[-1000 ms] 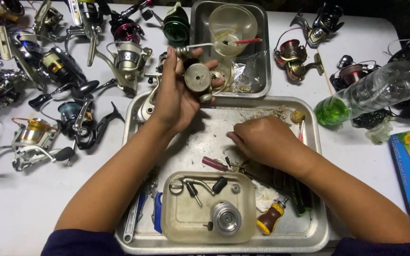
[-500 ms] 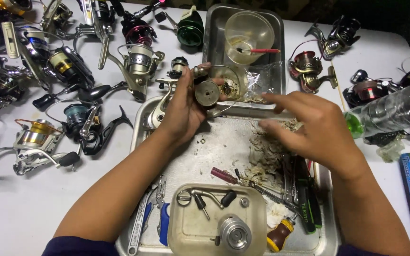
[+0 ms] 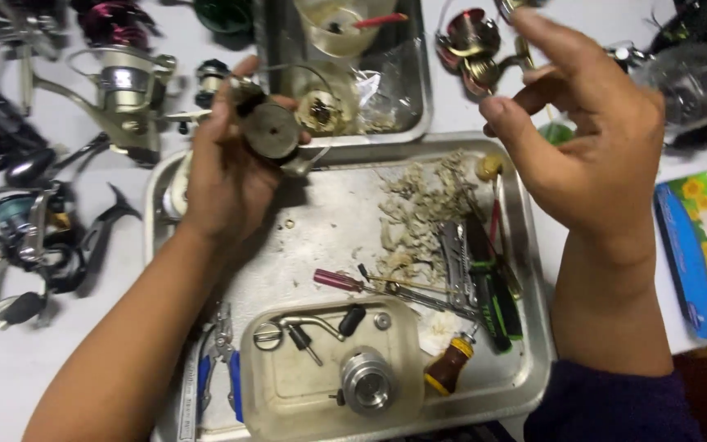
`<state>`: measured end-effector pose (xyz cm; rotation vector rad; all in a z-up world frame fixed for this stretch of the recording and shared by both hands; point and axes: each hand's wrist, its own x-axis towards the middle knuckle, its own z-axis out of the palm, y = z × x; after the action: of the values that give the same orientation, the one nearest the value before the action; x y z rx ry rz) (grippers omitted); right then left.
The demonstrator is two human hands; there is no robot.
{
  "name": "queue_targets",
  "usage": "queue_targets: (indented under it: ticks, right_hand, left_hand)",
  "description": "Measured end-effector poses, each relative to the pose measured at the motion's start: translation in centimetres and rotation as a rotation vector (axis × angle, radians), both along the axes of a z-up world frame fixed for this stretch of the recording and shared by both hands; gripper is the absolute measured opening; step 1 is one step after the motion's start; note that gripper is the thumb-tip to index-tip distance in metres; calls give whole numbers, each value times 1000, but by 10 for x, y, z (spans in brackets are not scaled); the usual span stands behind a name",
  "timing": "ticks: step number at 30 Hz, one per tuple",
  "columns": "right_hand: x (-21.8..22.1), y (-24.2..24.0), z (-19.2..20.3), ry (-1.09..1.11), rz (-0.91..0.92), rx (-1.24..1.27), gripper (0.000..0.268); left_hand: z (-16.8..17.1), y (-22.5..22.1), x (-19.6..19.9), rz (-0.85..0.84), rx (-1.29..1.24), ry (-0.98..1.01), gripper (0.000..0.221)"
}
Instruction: The person is performing maintenance and assembly on fishing reels, involving cleaning parts with a brush and using tools to fit components together.
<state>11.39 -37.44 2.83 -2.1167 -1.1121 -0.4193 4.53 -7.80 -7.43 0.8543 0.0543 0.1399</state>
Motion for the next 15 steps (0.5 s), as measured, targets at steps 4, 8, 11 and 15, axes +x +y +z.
queue_targets:
  ticks: [4, 8, 11, 15]
  right_hand:
    - [-3, -1, 19, 77, 56, -156, 56]
    - [4, -14, 8, -93, 13, -231, 33]
    - [2, -8, -4, -57, 120, -363, 16]
    - [-15, 6, -37, 82, 248, -558, 13]
  left_hand:
    - [4, 3, -2, 31, 25, 60, 67]
    - [6, 3, -1, 29, -24, 76, 67]
    - [4, 3, -3, 46, 3, 96, 65]
    - [0, 3, -2, 15, 12, 18, 39]
